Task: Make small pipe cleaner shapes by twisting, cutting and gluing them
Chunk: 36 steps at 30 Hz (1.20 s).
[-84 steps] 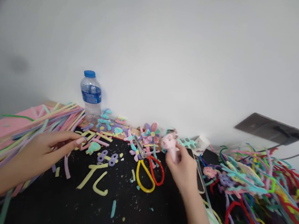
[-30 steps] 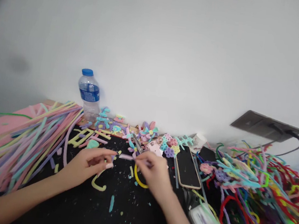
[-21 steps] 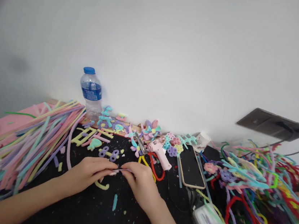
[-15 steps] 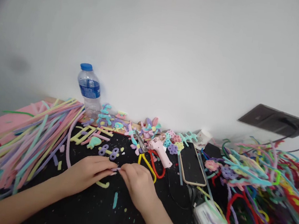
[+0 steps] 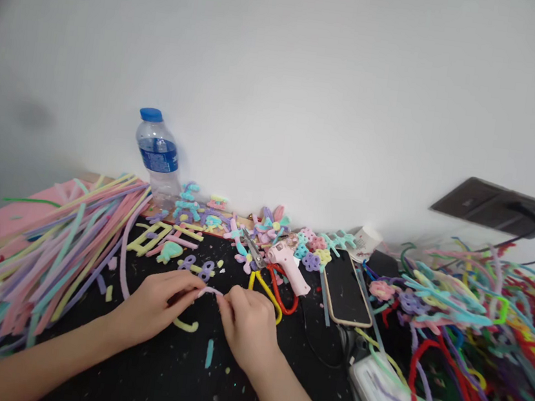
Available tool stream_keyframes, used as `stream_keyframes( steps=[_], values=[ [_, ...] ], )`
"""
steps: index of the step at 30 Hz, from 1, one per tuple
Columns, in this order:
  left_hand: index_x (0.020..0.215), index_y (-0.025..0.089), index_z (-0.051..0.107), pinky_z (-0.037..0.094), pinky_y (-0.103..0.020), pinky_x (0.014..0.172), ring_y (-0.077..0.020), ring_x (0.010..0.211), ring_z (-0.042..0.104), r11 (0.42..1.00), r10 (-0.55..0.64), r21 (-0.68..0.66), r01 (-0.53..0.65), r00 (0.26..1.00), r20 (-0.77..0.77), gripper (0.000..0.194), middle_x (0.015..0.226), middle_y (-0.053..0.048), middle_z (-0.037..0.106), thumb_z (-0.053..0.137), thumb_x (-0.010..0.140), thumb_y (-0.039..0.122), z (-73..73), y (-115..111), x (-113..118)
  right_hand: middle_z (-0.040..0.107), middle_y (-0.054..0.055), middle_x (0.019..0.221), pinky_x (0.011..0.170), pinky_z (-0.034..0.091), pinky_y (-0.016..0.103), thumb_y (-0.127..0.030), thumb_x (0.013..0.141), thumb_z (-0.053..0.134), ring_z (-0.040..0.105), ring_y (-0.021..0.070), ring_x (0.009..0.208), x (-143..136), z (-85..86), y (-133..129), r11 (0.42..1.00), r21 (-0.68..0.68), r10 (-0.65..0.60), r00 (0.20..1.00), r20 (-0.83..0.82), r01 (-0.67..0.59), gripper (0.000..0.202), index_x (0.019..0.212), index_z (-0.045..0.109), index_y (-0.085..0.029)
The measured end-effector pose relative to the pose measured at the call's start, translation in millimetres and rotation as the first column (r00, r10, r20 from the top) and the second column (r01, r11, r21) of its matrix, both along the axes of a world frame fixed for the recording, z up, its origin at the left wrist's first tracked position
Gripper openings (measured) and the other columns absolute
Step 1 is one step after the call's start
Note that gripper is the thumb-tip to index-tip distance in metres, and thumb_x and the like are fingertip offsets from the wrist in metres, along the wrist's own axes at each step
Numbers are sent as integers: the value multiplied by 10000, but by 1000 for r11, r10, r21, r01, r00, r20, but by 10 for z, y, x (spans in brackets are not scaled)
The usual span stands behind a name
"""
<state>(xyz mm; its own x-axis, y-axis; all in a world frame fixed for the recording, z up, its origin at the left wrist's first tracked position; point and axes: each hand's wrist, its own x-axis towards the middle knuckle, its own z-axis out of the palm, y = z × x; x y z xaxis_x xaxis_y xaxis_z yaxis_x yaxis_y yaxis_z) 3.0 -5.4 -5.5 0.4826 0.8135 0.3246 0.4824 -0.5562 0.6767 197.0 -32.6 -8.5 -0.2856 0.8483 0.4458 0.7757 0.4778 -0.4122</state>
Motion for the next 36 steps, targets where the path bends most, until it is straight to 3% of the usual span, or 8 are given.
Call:
stream_keyframes(
  steps=[3, 8, 13, 19, 26, 29, 32, 36],
  values=[
    [880, 180, 615, 471, -237, 668, -132, 697, 597, 1000, -9, -15, 8, 1000, -11, 154, 800, -25, 658, 463, 891, 163, 31, -6, -2, 552, -2, 582, 522, 357, 224, -255, 923, 451, 518, 126, 528, 7, -6, -4, 1000, -1, -2, 1000, -17, 2, 266, 668, 499, -196],
    [895, 181, 644, 476, -235, 695, -131, 720, 608, 997, -70, -15, 70, 997, -9, 170, 827, -28, 676, 474, 894, 180, 109, -6, -15, 618, 37, 744, 642, 428, 240, -219, 940, 428, 578, 144, 680, 24, 4, -14, 998, -44, 41, 996, -81, -45, 193, 827, 580, -186],
    [844, 180, 672, 465, -257, 722, -147, 771, 592, 997, -80, 9, 80, 996, 26, 194, 843, -47, 647, 485, 888, 203, 112, 20, -17, 560, 58, 808, 661, 442, 257, -230, 930, 453, 542, 152, 733, 17, 8, -19, 998, 43, 46, 996, -71, -43, 200, 873, 640, -186],
    [794, 175, 619, 384, -203, 523, -96, 506, 473, 981, -66, -182, 65, 998, 0, 183, 561, 41, 539, 498, 875, 285, 75, 20, 8, 560, 41, 726, 628, 440, 255, -253, 930, 456, 538, 150, 681, 2, -57, 1, 998, 10, 54, 997, -46, -54, 221, 877, 663, -198],
    [777, 166, 535, 395, -196, 465, -78, 428, 484, 898, -48, -425, 115, 985, 165, 205, 562, 43, 564, 461, 887, 323, 85, 38, 9, 594, 37, 728, 637, 431, 261, -197, 909, 455, 548, 149, 678, -38, -24, 10, 992, -76, 87, 974, -207, -104, 199, 860, 647, -180],
    [785, 164, 518, 428, -203, 475, -86, 453, 529, 851, -20, -503, 151, 967, 255, 175, 598, 28, 593, 472, 880, 303, 76, 50, 4, 562, 2, 640, 531, 383, 231, -213, 879, 496, 487, 115, 559, -69, 20, 2, 956, -255, 32, 917, -396, -144, 180, 769, 634, -177],
    [791, 160, 505, 415, -198, 466, -100, 489, 586, 796, -7, -574, 194, 950, 311, 137, 634, 8, 637, 488, 873, 269, 66, 61, 8, 520, -30, 559, 457, 329, 202, -262, 859, 534, 436, 85, 481, -91, 36, 6, 856, -442, -73, 784, -616, -267, 178, 723, 594, -163],
    [780, 158, 478, 424, -208, 485, -136, 552, 657, 707, 2, -653, 270, 923, 384, 156, 670, -19, 680, 529, 860, 282, 68, 63, 21, 533, -44, 530, 389, 282, 170, -325, 839, 576, 387, 53, 407, -96, 16, 27, 737, -509, -176, 601, -779, -445, 202, 732, 562, -155]
  ],
)
